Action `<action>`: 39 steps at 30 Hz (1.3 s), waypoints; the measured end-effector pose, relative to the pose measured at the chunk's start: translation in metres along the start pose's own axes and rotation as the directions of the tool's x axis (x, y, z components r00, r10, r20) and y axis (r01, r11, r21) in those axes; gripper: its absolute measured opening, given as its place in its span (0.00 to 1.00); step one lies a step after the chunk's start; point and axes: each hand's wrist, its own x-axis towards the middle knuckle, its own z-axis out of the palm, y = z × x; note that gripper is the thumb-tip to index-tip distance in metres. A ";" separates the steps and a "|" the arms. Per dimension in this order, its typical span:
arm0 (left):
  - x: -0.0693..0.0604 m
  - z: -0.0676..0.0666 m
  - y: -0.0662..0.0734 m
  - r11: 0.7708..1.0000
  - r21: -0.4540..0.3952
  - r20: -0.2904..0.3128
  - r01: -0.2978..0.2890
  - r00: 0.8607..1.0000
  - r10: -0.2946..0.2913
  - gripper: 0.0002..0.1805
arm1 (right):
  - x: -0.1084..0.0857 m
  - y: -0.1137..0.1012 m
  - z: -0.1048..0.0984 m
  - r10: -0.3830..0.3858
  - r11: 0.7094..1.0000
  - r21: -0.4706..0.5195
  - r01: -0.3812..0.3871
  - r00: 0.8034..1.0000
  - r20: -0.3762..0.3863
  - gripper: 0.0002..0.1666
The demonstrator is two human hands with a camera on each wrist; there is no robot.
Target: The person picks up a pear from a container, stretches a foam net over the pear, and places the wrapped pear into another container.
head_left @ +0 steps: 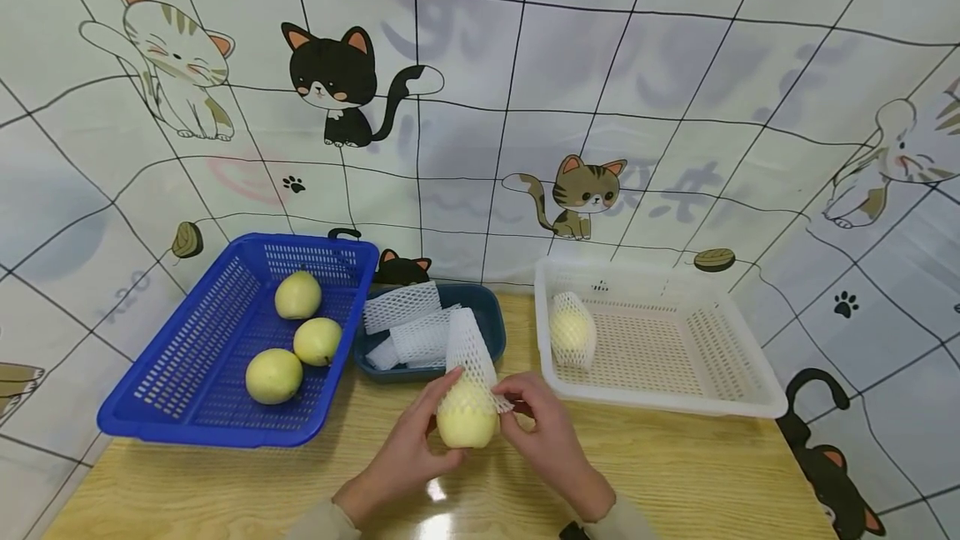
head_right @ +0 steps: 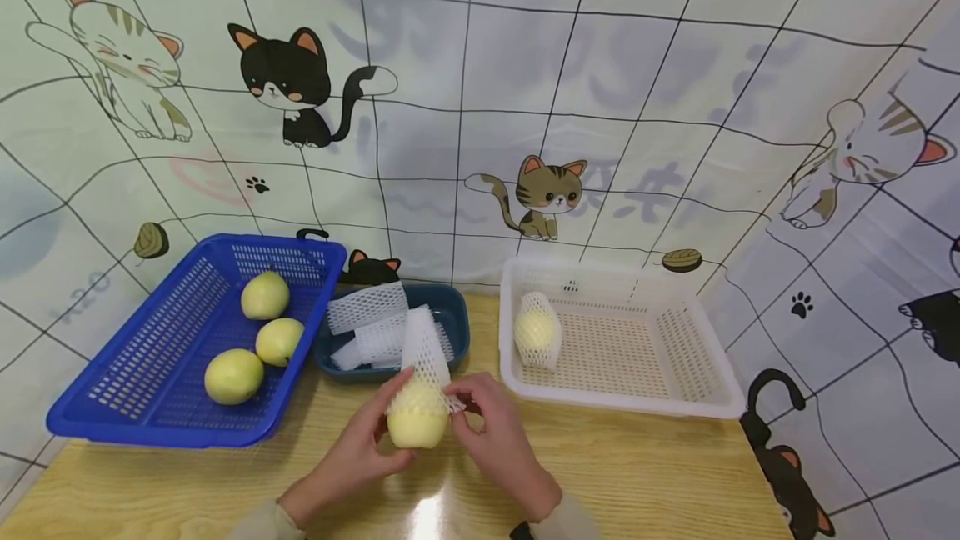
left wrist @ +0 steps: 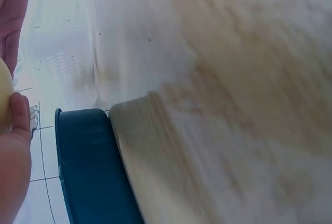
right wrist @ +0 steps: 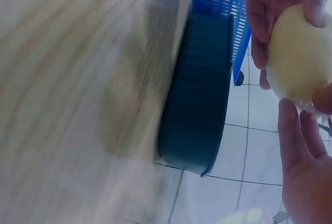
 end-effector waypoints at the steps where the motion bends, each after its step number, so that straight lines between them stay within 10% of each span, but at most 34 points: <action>1: 0.000 0.001 0.001 1.000 0.024 -0.007 -0.001 1.000 0.001 0.57 | 0.001 -0.001 0.001 -0.019 0.999 -0.037 0.018 1.000 -0.016 0.26; 8: 0.003 0.000 0.000 0.996 0.029 -0.108 -0.083 0.990 0.086 0.52 | 0.004 -0.001 0.000 -0.223 0.961 -0.181 0.211 0.974 -0.048 0.20; 16: 0.005 -0.001 0.001 0.984 0.098 -0.191 -0.149 0.967 0.166 0.50 | -0.002 -0.005 0.000 -0.332 0.935 -0.088 0.343 0.936 0.116 0.18; 22: 0.005 -0.003 -0.001 0.975 0.102 -0.163 -0.195 0.964 0.210 0.49 | -0.002 -0.007 -0.009 -0.191 0.978 -0.043 0.203 0.963 0.190 0.17; 28: 0.007 -0.003 0.002 0.966 0.157 -0.165 -0.206 0.959 0.231 0.49 | 0.008 -0.015 -0.006 0.068 0.988 0.136 -0.075 0.996 0.058 0.11; 34: 0.010 -0.005 0.003 0.929 0.289 -0.136 -0.230 0.951 0.277 0.49 | 0.019 -0.023 -0.002 0.396 0.879 0.274 -0.390 0.918 0.034 0.13; 39: 0.012 -0.007 0.006 0.909 0.354 -0.071 -0.220 0.963 0.261 0.50 | 0.024 -0.027 0.000 0.466 0.803 0.340 -0.490 0.871 0.156 0.31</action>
